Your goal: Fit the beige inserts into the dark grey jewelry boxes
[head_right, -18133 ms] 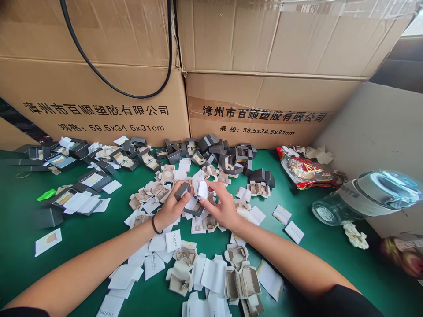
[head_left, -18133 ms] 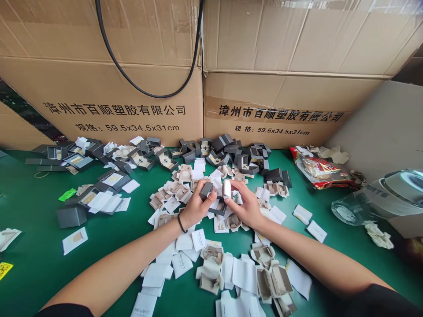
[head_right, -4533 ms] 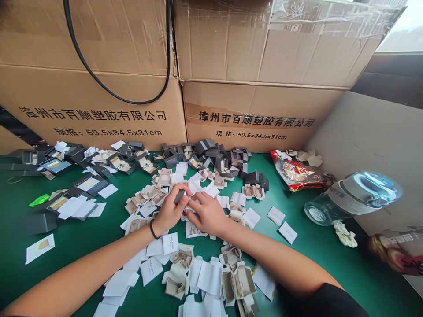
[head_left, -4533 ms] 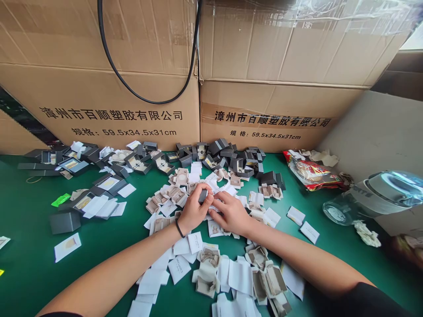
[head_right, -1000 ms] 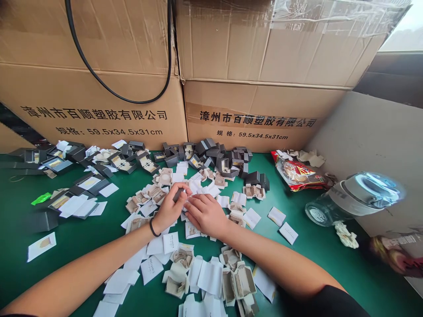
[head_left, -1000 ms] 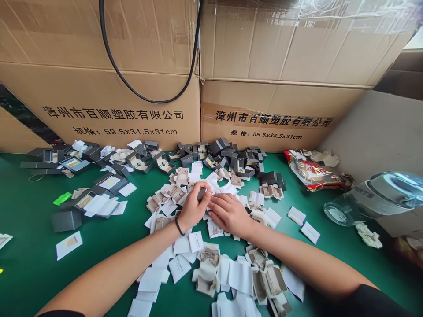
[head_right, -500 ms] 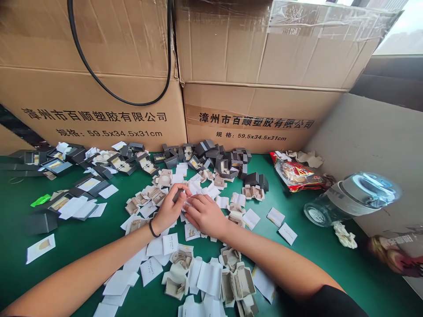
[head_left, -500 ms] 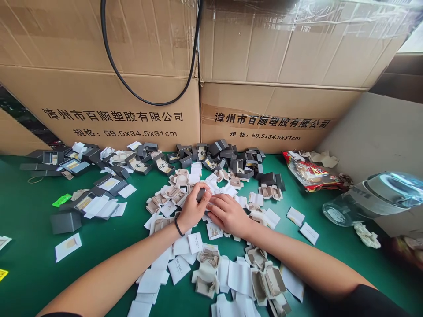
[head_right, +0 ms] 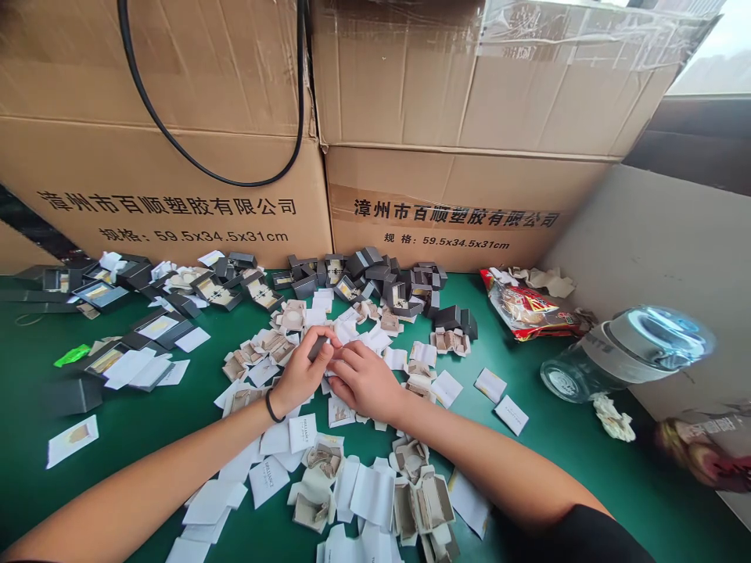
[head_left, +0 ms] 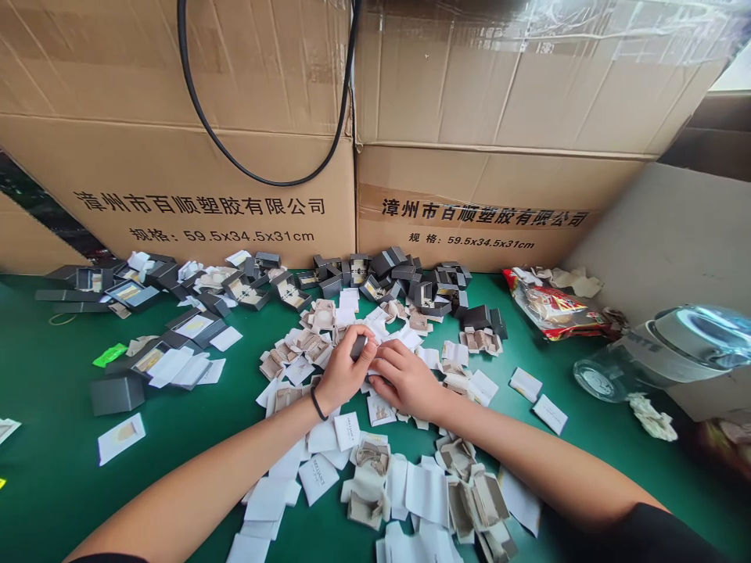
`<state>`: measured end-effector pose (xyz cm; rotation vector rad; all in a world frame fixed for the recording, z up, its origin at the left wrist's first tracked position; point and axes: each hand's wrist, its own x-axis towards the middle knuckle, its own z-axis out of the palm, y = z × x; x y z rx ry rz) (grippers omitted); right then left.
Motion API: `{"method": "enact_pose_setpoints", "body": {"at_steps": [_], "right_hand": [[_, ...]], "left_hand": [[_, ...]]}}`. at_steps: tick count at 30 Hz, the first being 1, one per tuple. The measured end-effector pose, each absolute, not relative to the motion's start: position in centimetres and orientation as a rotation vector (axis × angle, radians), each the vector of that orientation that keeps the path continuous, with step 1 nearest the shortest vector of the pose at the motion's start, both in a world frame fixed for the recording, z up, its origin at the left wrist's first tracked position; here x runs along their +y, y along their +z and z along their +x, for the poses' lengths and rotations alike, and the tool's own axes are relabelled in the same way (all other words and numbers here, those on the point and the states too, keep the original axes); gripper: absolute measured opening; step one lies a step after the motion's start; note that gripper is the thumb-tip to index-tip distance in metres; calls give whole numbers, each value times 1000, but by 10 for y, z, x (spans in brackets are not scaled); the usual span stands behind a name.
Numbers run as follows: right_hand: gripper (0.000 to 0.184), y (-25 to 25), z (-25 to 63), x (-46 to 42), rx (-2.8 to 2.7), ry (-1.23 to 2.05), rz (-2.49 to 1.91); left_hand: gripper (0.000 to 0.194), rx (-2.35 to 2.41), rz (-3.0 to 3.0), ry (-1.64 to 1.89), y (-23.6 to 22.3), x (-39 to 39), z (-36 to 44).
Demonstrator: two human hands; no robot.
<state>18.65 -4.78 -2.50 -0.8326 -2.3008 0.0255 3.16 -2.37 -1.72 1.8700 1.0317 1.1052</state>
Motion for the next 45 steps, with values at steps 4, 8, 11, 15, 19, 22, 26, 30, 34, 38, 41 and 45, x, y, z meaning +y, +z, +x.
{"method": "enact_pose_setpoints", "body": {"at_steps": [4,8,11,15,19,22,26,30,34,38,41,45], "right_hand": [[11,-25,187,-48,-2301,51,-830],[12,-25,188,-48,-2300,78,-830],[11,-26,188,-48,-2295,93,-840],[10,-26,188,-49,-2293,106,-862],[8,-26,188,-49,-2303,132,-887],[8,-27,188,-49,-2307,154,-904],[9,-26,188,-49,-2304,178,-910],[10,-26,188,-49,-2296,192,-903],[13,-26,188,-49,-2292,200,-904],[14,-27,189,-49,-2283,214,-902],[14,-27,189,-48,-2278,224,-910],[16,-27,189,-48,-2284,232,-916]], "left_hand": [[23,1032,1867,1104,-20,-22,31],[22,1021,1877,1105,-19,-23,31],[22,1011,1898,1110,-18,-23,31],[23,1018,1890,1114,-18,-24,31],[25,1025,1858,1109,-20,-23,31],[25,1031,1840,1108,-20,-22,31],[23,1049,1837,1099,-19,-22,31],[23,1058,1841,1099,-19,-22,31],[23,1055,1831,1097,-20,-21,31],[23,1055,1826,1097,-20,-20,31],[22,1072,1840,1098,-19,-20,31],[20,1080,1857,1111,-16,-20,31]]}}
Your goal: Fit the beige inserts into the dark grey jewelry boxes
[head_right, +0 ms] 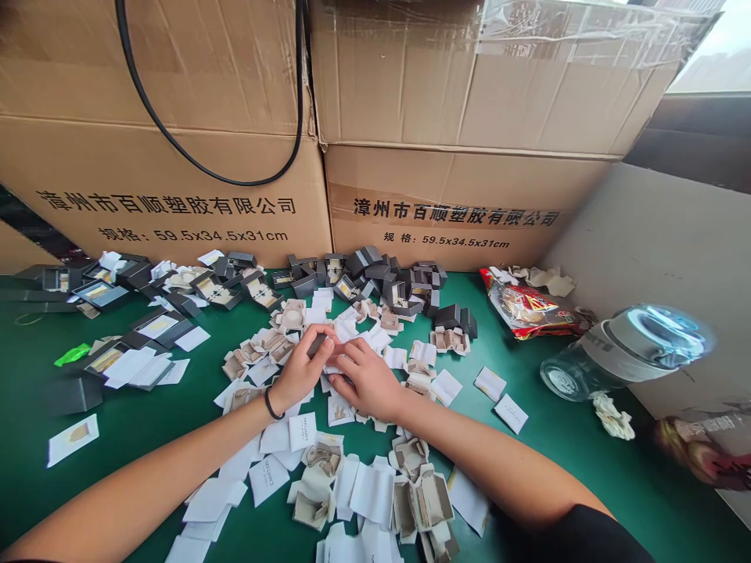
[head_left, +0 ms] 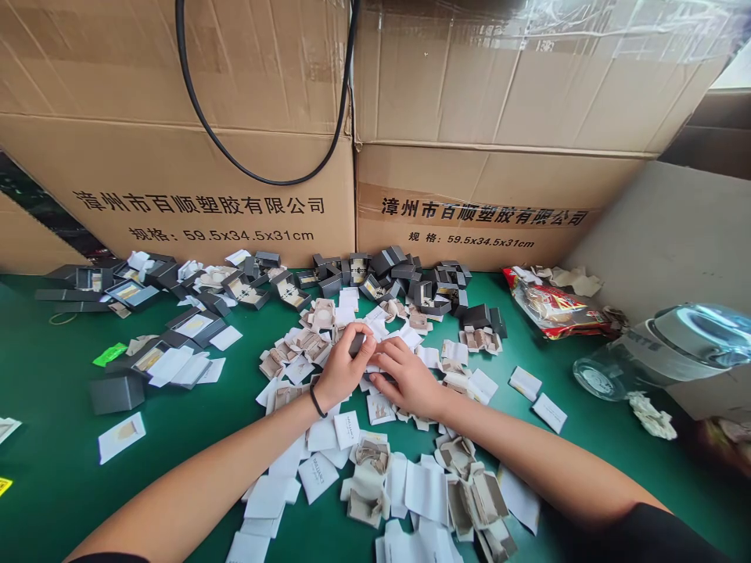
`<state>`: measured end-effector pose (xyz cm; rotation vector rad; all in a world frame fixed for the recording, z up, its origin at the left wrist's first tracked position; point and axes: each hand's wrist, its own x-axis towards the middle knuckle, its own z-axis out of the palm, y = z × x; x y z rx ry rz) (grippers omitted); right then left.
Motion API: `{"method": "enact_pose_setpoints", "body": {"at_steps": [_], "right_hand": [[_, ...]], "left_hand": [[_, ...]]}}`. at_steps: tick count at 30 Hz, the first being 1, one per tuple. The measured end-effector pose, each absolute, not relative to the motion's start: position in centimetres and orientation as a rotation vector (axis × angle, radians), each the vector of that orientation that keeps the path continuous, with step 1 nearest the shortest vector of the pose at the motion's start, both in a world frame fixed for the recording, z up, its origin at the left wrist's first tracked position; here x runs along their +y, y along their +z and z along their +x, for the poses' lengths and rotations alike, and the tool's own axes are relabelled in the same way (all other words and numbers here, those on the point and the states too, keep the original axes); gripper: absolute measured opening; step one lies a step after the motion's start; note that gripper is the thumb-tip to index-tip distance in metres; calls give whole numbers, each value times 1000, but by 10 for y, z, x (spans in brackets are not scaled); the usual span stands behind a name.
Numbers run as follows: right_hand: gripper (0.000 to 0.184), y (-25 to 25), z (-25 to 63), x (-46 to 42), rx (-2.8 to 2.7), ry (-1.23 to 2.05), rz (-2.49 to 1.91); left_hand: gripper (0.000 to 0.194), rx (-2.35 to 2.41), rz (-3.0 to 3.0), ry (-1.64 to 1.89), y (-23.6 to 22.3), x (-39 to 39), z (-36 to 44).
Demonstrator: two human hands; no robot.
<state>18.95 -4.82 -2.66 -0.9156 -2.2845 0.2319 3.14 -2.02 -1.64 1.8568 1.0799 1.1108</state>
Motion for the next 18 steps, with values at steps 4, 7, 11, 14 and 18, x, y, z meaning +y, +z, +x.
{"method": "enact_pose_setpoints", "body": {"at_steps": [4,7,11,14,18], "right_hand": [[19,-26,190,-48,-2289,244,-919],[20,-25,190,-48,-2284,269,-915],[20,-25,190,-47,-2285,269,-915],[19,-26,190,-47,-2290,261,-910],[20,-25,190,-47,-2280,253,-904]], "left_hand": [[20,1087,1844,1117,-15,-20,32],[20,1092,1834,1096,-15,-19,31],[19,1098,1841,1091,-16,-19,31],[19,1100,1841,1089,-16,-18,30],[18,1088,1840,1085,-16,-19,30]]}}
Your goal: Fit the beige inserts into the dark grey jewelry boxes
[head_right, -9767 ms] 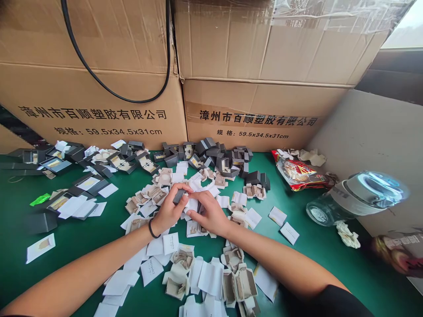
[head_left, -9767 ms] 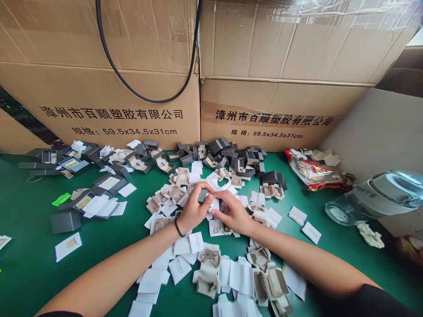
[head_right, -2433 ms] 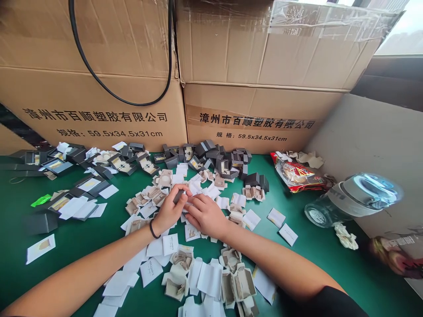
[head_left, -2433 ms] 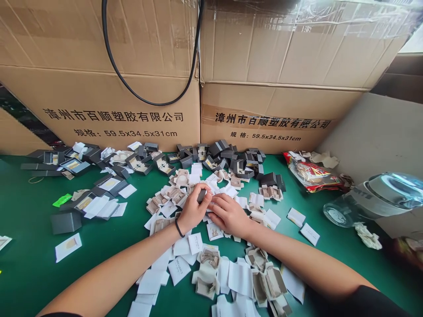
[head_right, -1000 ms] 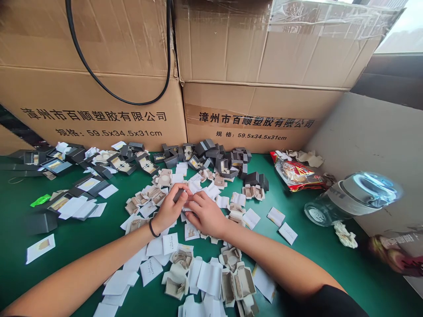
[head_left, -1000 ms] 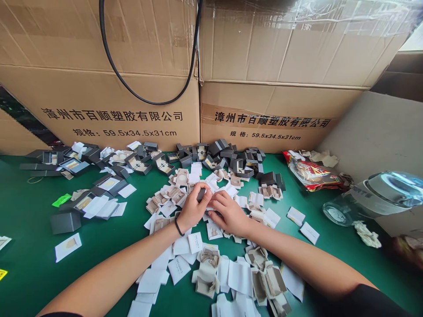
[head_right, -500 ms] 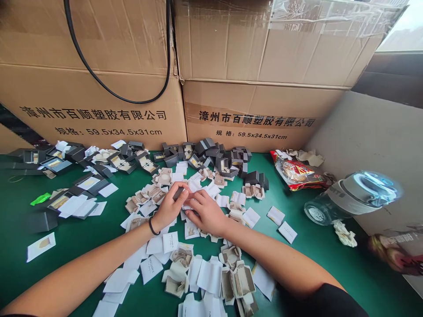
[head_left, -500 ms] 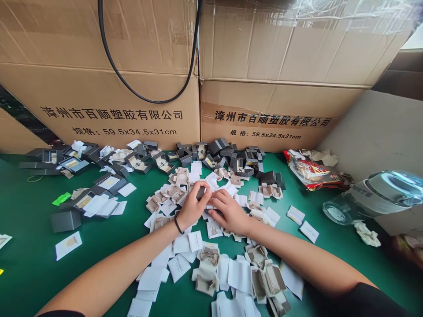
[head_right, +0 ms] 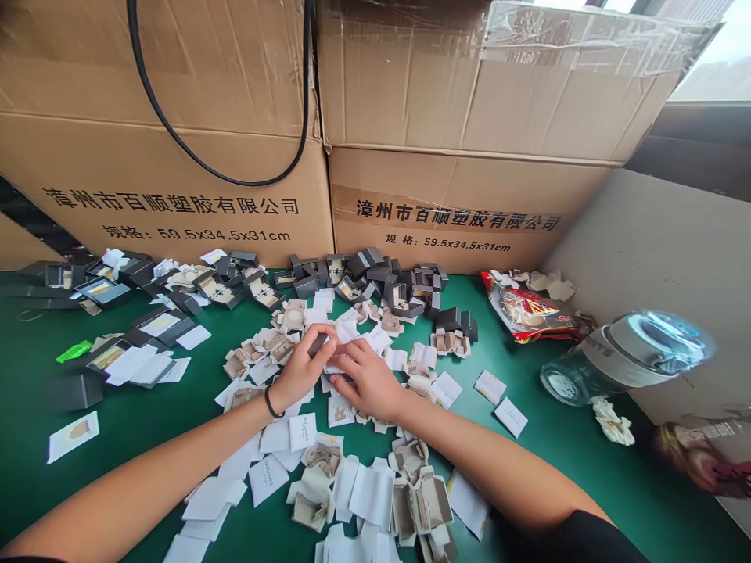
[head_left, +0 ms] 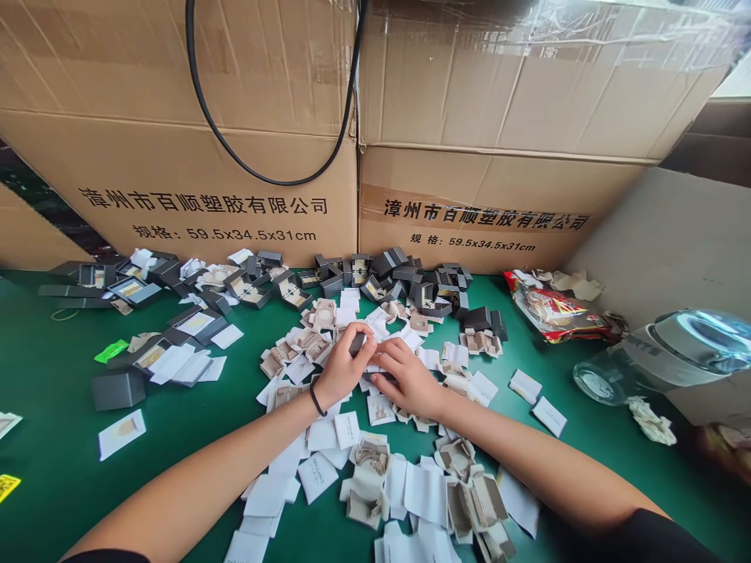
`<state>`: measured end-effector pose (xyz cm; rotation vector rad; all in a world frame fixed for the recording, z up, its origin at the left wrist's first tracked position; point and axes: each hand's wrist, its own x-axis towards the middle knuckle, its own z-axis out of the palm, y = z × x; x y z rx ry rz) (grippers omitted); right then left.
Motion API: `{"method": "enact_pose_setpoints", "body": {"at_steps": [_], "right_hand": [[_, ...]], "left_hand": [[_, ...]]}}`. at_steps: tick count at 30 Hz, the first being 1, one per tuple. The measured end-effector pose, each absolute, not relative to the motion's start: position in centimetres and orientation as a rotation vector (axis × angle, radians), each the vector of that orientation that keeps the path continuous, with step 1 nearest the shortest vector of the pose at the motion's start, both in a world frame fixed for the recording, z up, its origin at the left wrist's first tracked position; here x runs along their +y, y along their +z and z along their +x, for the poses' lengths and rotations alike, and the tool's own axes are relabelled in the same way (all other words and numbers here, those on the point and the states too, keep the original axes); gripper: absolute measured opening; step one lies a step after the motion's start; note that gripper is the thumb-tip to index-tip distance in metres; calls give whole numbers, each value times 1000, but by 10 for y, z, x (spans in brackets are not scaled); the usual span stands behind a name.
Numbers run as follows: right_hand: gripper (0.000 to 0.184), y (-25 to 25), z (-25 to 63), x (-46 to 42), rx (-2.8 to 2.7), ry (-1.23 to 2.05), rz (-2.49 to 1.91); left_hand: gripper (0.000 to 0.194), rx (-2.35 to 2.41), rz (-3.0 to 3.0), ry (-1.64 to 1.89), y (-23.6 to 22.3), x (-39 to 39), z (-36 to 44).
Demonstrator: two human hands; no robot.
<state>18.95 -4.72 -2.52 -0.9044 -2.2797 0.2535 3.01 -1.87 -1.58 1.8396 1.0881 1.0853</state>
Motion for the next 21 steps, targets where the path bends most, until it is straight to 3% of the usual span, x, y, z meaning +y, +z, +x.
{"method": "enact_pose_setpoints", "body": {"at_steps": [7,15,21], "right_hand": [[11,-23,188,-44,-2308,132,-863],[19,-23,187,-50,-2472,-325,-842],[10,-28,189,-48,-2269,25,-890]], "left_hand": [[18,1049,1851,1093,-17,-21,32],[21,1001,1927,1089,-22,-23,31],[24,995,1950,1079,-20,-25,31]]}}
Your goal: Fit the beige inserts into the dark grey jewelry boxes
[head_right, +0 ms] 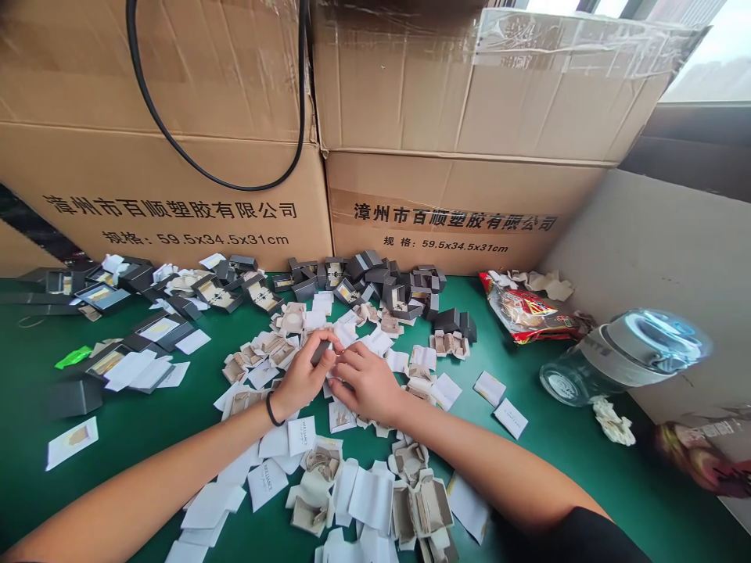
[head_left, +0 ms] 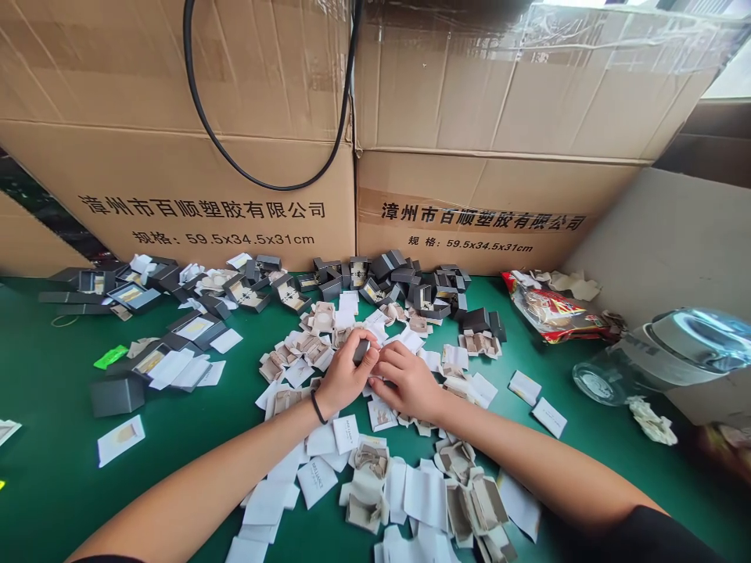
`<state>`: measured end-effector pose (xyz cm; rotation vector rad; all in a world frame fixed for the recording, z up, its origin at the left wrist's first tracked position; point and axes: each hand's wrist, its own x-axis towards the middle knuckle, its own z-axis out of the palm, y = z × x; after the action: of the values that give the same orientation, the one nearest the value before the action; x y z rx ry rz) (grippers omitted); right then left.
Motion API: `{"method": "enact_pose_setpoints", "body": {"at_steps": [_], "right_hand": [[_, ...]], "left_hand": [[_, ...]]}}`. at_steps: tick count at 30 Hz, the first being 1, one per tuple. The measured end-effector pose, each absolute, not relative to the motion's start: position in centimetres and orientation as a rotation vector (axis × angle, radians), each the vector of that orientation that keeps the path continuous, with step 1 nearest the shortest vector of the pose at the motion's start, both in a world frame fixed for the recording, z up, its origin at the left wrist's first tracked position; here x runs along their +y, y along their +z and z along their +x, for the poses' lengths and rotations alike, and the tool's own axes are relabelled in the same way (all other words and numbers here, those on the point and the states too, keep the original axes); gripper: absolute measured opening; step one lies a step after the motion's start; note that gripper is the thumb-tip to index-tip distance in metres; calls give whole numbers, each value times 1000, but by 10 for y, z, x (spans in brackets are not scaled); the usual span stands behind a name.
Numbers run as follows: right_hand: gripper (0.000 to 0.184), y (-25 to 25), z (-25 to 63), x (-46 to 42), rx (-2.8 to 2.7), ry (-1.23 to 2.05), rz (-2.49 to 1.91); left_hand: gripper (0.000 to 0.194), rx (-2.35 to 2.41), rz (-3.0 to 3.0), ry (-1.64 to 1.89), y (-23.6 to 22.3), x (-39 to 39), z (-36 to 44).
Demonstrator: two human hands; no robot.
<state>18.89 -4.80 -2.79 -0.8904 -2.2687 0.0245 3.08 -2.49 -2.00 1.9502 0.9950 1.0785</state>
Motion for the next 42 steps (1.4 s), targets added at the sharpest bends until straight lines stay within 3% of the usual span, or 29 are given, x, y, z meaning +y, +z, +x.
{"method": "enact_pose_setpoints", "body": {"at_steps": [17,25,34,42], "right_hand": [[9,-25,178,-53,-2009,426,-1147],[17,-25,188,-50,-2003,614,-918],[23,-27,189,-50,-1710,857,-953],[29,-24,191,-49,-1818,951,-1042]], "left_hand": [[23,1036,2045,1089,-22,-29,31],[18,1035,2071,1188,-24,-29,30],[16,666,2227,1474,-22,-32,29],[24,271,2446,1378,-23,-35,30]]}}
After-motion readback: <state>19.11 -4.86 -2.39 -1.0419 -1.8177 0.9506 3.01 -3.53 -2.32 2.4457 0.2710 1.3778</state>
